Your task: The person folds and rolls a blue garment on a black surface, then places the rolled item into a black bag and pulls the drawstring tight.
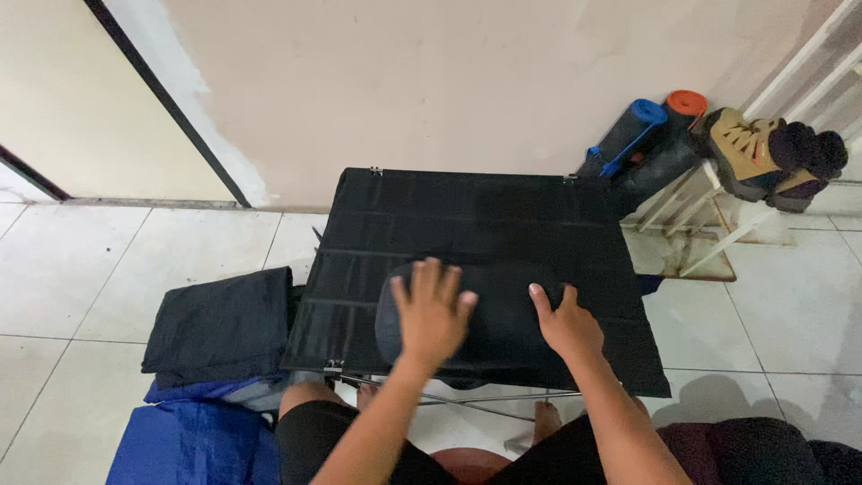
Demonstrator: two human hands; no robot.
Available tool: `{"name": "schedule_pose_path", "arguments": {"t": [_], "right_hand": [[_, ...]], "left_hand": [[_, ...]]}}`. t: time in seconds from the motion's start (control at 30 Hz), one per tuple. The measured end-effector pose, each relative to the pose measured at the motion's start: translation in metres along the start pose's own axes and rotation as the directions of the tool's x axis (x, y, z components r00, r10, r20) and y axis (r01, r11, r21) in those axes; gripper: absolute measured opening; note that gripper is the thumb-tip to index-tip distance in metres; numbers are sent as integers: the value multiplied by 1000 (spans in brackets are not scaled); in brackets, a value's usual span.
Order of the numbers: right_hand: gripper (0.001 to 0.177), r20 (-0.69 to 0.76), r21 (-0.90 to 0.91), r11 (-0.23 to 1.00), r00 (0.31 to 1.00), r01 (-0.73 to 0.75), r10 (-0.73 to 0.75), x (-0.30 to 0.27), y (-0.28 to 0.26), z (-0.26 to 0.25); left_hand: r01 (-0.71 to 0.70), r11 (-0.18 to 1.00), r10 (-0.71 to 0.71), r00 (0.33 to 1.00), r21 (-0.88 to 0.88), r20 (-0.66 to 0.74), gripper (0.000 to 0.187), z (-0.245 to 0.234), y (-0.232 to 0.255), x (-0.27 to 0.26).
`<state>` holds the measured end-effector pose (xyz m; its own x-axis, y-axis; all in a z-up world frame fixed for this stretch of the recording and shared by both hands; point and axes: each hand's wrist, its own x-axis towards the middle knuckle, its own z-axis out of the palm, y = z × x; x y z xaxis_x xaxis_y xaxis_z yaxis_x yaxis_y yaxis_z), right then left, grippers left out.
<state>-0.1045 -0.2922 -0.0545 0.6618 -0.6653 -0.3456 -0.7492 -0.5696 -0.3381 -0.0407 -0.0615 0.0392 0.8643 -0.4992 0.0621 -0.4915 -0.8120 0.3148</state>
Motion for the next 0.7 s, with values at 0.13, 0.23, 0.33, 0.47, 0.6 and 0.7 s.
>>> {"name": "schedule_pose_path", "arguments": {"t": [0.13,0.23,0.33,0.47,0.6,0.7], "right_hand": [[61,-189,-136,980,967,145,-170,-67,-44,-30],[42,-472,-342,742,577,576,-666,-68,-63,-7],[50,-404,-415,593,444,690,-800,-56,-63,26],[71,-202,-344,773,762,533,-616,-54,-72,-9],[76,-98,-40,936,930,351,-353,-39,-44,-28],[86,-30,225,927,953,299,-300,-31,-16,-20]], "left_hand": [[-42,998,42,999,52,-6,62,43,7,5],[-37,997,42,996,63,-80,60,54,-2,18],[-67,994,80,981,83,-176,55,62,-16,16],[61,990,-39,985,124,-170,57,42,-29,25],[277,960,-275,961,44,-35,64,42,-57,30],[438,819,-413,899,-372,149,67,51,-93,35]]}}
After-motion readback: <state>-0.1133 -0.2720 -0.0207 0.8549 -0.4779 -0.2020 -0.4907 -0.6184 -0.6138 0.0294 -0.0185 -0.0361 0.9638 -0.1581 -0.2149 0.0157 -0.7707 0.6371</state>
